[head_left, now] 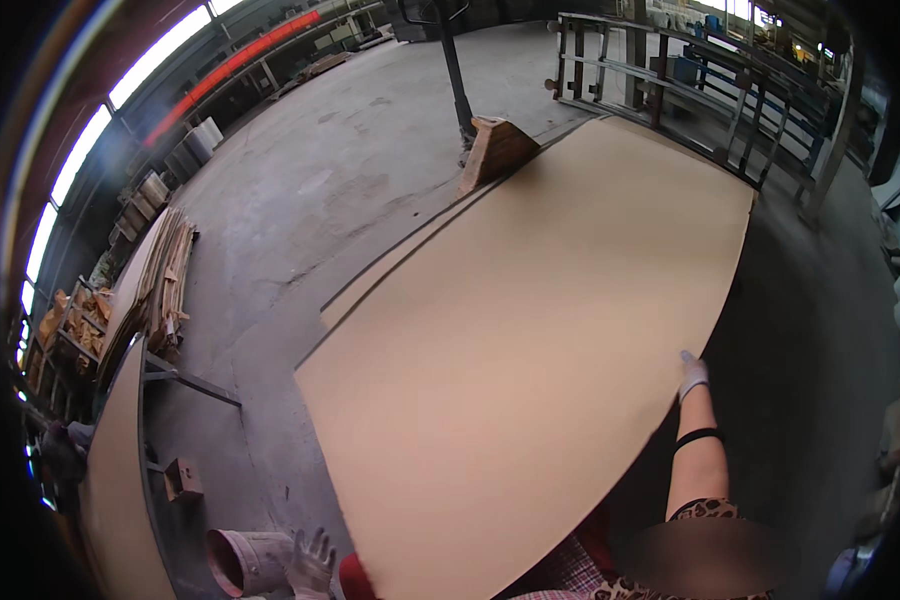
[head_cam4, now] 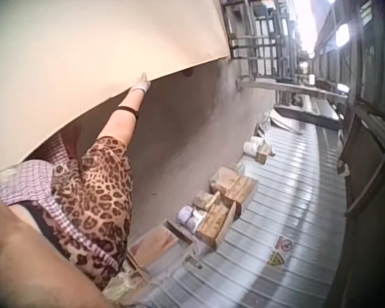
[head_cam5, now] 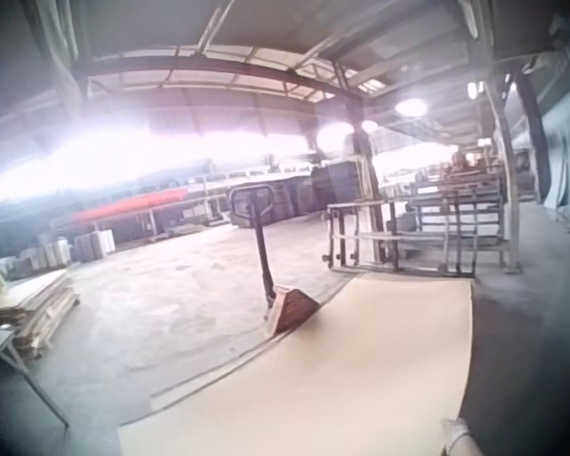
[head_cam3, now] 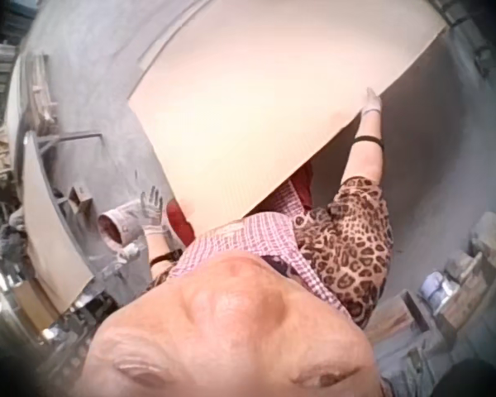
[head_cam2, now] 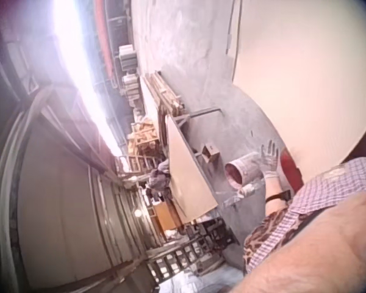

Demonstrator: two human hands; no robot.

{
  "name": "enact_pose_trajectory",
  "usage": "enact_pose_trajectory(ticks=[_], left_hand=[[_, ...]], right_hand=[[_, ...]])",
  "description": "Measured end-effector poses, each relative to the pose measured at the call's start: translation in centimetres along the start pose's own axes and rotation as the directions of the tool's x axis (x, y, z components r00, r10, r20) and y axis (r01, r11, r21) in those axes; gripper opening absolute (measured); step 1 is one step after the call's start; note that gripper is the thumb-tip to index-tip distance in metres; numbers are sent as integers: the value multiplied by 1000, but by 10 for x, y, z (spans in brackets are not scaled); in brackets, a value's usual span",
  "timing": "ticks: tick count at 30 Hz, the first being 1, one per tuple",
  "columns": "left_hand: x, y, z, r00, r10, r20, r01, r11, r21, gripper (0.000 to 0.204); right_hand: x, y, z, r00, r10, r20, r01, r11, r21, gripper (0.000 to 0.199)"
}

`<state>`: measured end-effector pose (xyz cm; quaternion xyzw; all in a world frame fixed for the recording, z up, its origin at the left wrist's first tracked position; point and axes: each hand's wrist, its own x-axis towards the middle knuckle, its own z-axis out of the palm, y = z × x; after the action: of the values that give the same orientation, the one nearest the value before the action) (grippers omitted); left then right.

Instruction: The recorder is picking up large, flexible board materials and stacking them on a pallet using a lift.

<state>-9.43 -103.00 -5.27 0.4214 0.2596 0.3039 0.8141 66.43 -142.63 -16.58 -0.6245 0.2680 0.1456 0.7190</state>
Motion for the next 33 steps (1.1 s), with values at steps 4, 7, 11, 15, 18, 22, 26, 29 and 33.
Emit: enact_pose_trajectory(ticks=[4,7,11,15,18,22,26,29,33], left_hand=[[76,-89,10,759,-514,-399,505,852,-137,46],[94,-122,34,626,-447,-639,623,780,65,51],[107,-157,-33,630,-461,-625,596,803,9,61],[171,-152,51,845,-331,-420,432,885,172,50],[214,-150,42,904,-217,-369,361,850,384,44],[241,-227,27,863,-252,-438,436,809,394,45],[245,-262,13,803,-330,-496,474,858,197,51],[238,-256,-20,852,-245,-463,409,864,293,52],[238,-197,33,830,-72,-553,445,684,578,59]], right_hand=[[-30,106,-15,973,-25,232,-13,987,161,36],[-108,130,21,993,51,106,-70,981,183,38],[-103,116,44,998,-23,57,15,991,132,36],[-51,119,16,1000,-22,18,20,992,127,35],[-35,147,33,997,32,75,-49,972,230,35],[-3,198,12,999,39,-35,-46,977,-209,38],[-10,204,23,995,56,-77,-75,957,-279,44],[-31,199,58,987,86,-137,-134,909,-394,43],[-37,223,53,998,-40,-45,23,945,-326,49]])
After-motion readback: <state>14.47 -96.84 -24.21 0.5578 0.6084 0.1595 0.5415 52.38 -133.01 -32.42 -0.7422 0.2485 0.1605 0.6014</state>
